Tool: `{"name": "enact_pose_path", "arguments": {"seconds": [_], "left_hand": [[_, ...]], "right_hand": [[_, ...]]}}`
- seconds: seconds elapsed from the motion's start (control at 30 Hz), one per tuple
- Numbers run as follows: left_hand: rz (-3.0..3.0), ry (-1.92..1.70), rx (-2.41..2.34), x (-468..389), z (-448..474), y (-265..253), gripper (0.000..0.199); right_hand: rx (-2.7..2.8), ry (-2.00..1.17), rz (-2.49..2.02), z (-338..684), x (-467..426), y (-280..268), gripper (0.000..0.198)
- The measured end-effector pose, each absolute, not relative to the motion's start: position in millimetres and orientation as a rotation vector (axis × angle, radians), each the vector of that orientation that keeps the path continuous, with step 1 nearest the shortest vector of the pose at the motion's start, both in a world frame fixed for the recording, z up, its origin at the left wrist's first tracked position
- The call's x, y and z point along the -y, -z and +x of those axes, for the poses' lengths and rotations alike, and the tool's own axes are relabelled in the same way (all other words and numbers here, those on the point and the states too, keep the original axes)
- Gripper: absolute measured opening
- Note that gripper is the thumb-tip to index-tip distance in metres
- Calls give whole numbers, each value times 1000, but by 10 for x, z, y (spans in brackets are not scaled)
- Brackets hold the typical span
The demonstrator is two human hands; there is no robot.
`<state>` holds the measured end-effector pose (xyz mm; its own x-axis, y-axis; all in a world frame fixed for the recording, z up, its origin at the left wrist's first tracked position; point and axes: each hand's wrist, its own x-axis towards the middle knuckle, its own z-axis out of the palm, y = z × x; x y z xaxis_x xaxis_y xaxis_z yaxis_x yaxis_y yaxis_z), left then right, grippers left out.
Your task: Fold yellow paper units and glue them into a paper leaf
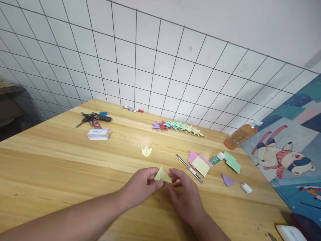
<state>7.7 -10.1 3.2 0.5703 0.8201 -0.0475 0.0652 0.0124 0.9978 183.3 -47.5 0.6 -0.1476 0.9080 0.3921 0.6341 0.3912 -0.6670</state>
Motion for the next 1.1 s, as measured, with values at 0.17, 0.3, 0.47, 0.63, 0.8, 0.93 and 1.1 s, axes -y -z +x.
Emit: {"name": "enact_pose_path", "arguments": {"seconds": [0.17,0.3,0.47,0.63,0.8,0.93,1.1], "left_hand": [[1455,-712,-882,95,82,-8,28],[1418,-720,-853,107,88,-17,30],[1389,-717,-848,118,97,-8,33],[1371,-720,-815,117,98,8,30],[1354,-720,-743,111,104,3,27],[1445,-697,-871,110,95,28,26],[1445,-707,-831,115,90,6,19]], "right_hand": [[1587,-752,-1487,1758,447,-17,29],[1579,-766,-1502,1764,427,-47,6],[1649,-649,-1398,1809,430,-54,3],[1698,-628,-1320,1798,438,-60,9],[1610,-694,-1409,1792,423,-50,5],[1632,-666,-1353,1791,412,-44,7],[1678,-604,-1352,1765,435,-46,13]]}}
